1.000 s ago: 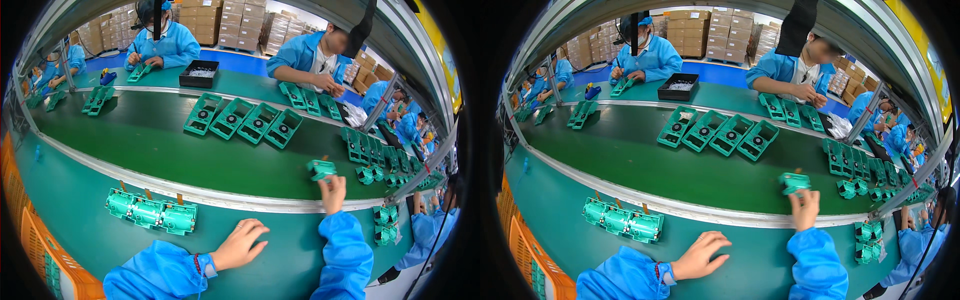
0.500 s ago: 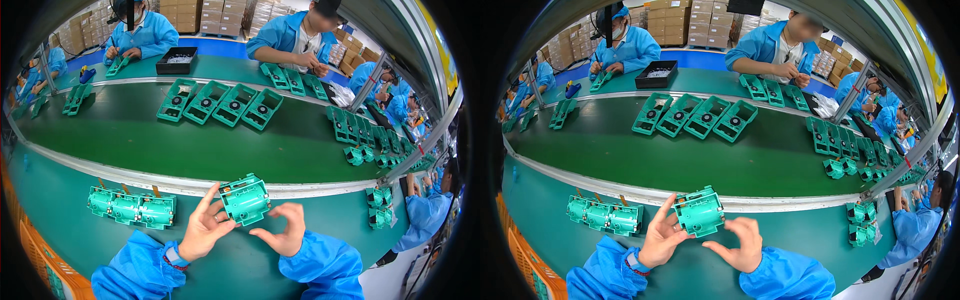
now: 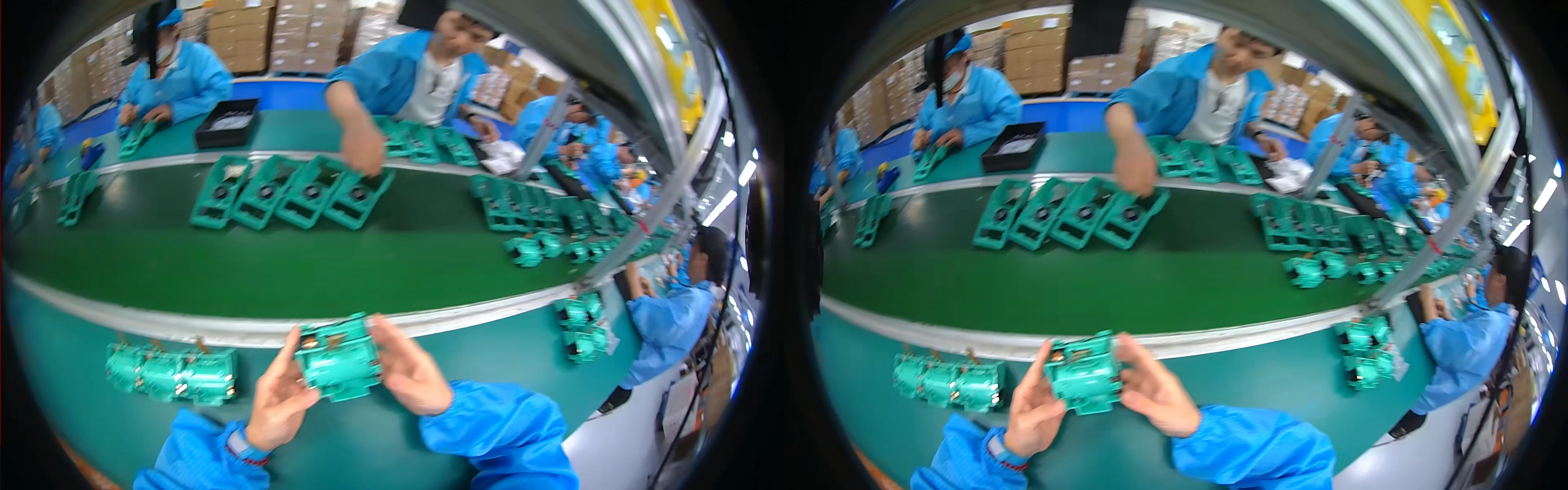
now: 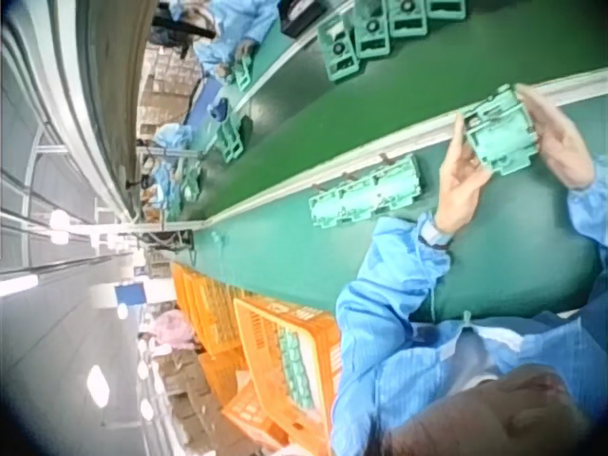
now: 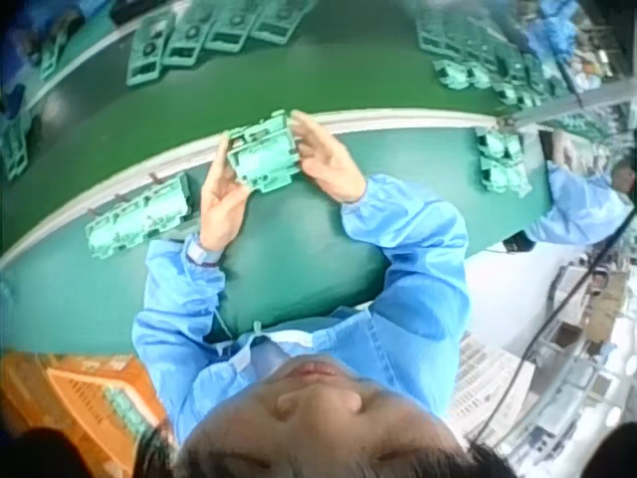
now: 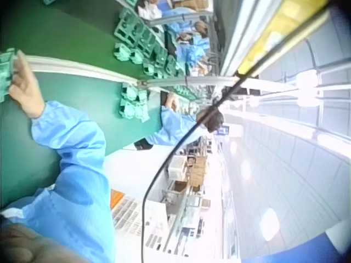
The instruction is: The person assembles green electronic housing components by hand on a factory assembly line.
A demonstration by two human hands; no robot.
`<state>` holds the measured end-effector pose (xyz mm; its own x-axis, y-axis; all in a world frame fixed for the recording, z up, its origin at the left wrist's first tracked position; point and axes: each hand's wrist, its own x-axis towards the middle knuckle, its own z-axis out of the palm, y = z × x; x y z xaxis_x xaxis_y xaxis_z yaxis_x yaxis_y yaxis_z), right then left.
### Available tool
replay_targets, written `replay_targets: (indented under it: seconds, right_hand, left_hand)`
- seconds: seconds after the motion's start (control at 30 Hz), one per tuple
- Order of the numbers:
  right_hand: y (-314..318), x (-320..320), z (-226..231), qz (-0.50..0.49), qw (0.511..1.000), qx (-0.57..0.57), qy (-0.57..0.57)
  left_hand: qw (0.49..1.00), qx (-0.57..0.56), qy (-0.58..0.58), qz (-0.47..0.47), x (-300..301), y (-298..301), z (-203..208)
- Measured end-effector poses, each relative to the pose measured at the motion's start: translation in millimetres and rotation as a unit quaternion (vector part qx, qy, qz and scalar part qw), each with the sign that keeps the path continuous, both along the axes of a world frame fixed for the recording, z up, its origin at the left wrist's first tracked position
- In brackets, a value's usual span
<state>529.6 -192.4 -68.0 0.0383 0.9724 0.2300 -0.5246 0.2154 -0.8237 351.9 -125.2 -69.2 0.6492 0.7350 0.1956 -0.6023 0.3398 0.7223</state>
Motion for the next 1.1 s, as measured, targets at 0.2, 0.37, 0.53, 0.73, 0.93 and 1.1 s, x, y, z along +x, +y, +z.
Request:
replay_targets:
  seconds: [0.2,0.37,0.53,0.73,0.93,1.1]
  right_hand:
    - [-2.1,-2.0,1.9,0.121,0.982,-0.11,0.097]
    - [-1.1,1.7,-2.3,0.151,0.961,-0.131,0.192]
    - [-3.4,4.3,-3.6,0.131,0.971,-0.125,0.157]
    - [-4.5,2.6,-0.4,0.095,0.973,-0.154,0.145]
    - [-2.9,1.8,-11.9,0.056,0.976,-0.164,0.132]
    - [-2.3,1.6,-7.3,0.069,0.98,-0.149,0.108]
  left_hand:
    - [0.998,0.014,0.051,-0.021,-5.0,-0.6,0.2]
    - [0.999,-0.009,0.031,-0.016,-1.1,-2.3,3.2]
    - [0.999,0.022,0.038,-0.019,1.2,-2.4,-1.3]
    - [0.995,0.086,0.055,-0.018,-1.2,-0.6,-12.4]
    - [0.991,0.114,0.058,-0.023,-1.8,-2.6,-10.8]
    - [0.987,0.142,0.069,-0.016,-4.4,-2.0,-10.7]
